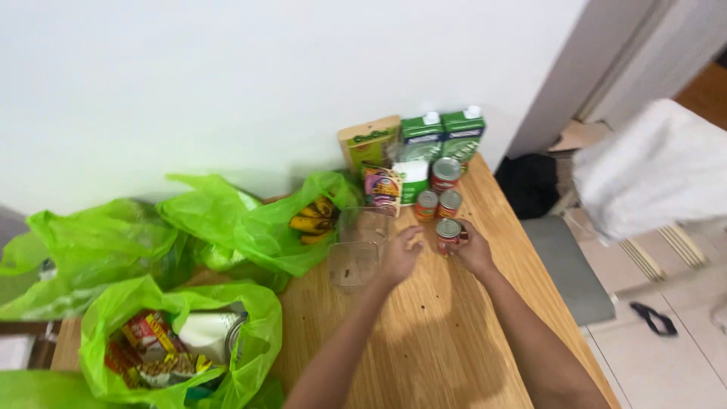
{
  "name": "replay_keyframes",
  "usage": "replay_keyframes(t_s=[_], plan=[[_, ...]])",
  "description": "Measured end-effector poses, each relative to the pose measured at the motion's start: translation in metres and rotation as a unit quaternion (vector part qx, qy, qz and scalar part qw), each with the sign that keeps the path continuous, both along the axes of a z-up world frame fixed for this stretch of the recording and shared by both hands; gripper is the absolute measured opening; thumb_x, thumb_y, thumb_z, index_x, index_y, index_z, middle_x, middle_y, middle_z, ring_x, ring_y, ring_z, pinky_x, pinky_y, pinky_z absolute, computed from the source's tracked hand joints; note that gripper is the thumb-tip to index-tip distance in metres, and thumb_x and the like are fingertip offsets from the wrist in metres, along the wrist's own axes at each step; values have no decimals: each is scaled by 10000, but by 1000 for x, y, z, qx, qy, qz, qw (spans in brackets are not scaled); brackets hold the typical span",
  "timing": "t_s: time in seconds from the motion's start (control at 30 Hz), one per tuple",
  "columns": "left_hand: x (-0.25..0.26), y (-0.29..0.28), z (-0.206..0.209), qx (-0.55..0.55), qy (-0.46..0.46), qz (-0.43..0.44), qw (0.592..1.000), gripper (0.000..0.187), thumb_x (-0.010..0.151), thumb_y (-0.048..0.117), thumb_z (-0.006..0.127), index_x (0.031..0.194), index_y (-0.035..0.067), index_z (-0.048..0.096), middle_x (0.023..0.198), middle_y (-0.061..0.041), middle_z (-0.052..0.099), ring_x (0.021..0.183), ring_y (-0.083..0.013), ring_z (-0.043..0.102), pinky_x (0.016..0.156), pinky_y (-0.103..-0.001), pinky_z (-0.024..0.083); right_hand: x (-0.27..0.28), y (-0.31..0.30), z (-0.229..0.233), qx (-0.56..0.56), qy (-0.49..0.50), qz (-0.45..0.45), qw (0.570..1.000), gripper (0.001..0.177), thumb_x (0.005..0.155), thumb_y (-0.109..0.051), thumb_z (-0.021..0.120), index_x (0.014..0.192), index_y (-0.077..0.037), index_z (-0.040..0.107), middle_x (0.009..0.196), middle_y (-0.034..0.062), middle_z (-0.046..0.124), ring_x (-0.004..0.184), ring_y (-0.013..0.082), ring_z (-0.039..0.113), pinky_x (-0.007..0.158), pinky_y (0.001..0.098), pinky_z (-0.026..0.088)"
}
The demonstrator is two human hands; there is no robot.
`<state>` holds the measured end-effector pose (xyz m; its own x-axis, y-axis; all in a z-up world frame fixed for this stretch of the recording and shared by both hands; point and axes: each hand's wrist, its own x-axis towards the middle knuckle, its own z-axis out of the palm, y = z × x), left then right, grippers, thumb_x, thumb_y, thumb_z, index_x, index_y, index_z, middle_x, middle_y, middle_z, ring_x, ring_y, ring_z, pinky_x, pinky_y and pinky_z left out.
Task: Unpacking various food items from several plastic bags onto a dining table.
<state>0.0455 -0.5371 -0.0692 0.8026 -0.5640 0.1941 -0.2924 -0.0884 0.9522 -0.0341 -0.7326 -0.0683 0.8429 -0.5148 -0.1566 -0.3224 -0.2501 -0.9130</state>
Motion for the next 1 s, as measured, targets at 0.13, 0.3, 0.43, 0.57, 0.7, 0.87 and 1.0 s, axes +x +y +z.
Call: replay_keyframes(t_s=[0.13,0.3,0.43,0.57,0.7,0.87,1.0], plan=[[30,95,80,114,49,93,988,295,951,158,654,1221,41,681,1166,-161,734,1097,-266,711,973,-361,541,49,-14,-53,-88,-3,4,996,738,739,-141,859,1405,-125,541,1092,93,735,900,227,734,783,363,582],[39,174,101,124,-63,166,976,272,909,111,670,1171,43,697,1187,-142,720,1111,-299,691,952,-391,526,61,4,-69,-189,-6,-100,977,675,783,-179,872,1371,-94,552,1106,135,738,946,256,718,814,397,566],[31,194,105,129,-54,159,977,281,912,119,680,1181,41,698,1195,-141,724,1127,-293,683,944,-385,528,65,7,-67,-178,-17,-136,974,714,824,-173,827,1430,-67,463,1201,160,699,1037,288,703,885,409,559],[19,207,110,104,-46,151,982,280,923,120,670,1187,32,696,1184,-139,727,1126,-277,689,948,-367,527,55,11,-51,-196,-12,-152,969,841,790,-136,830,1470,-31,345,1358,238,536,1211,374,569,1008,437,479],[3,231,107,79,-13,155,985,280,938,151,676,1190,31,690,1159,-121,742,1105,-246,695,962,-348,518,35,30,-46,-243,-66,-137,958,676,875,-97,778,1440,-29,412,1447,266,423,1316,417,452,1066,440,410],[-14,284,90,53,12,168,984,274,944,159,663,1186,34,697,1132,-114,760,1091,-225,715,943,-346,532,11,124,10,-229,-140,-75,960,449,856,-12,729,1280,-49,584,1329,178,496,1201,326,537,1006,397,484],[-20,347,89,167,-9,194,967,288,921,229,667,1154,69,725,1068,-140,773,975,-274,747,855,-381,572,9,214,45,-140,-243,24,960,218,870,59,688,1057,-51,684,1205,121,530,972,188,632,809,308,587]])
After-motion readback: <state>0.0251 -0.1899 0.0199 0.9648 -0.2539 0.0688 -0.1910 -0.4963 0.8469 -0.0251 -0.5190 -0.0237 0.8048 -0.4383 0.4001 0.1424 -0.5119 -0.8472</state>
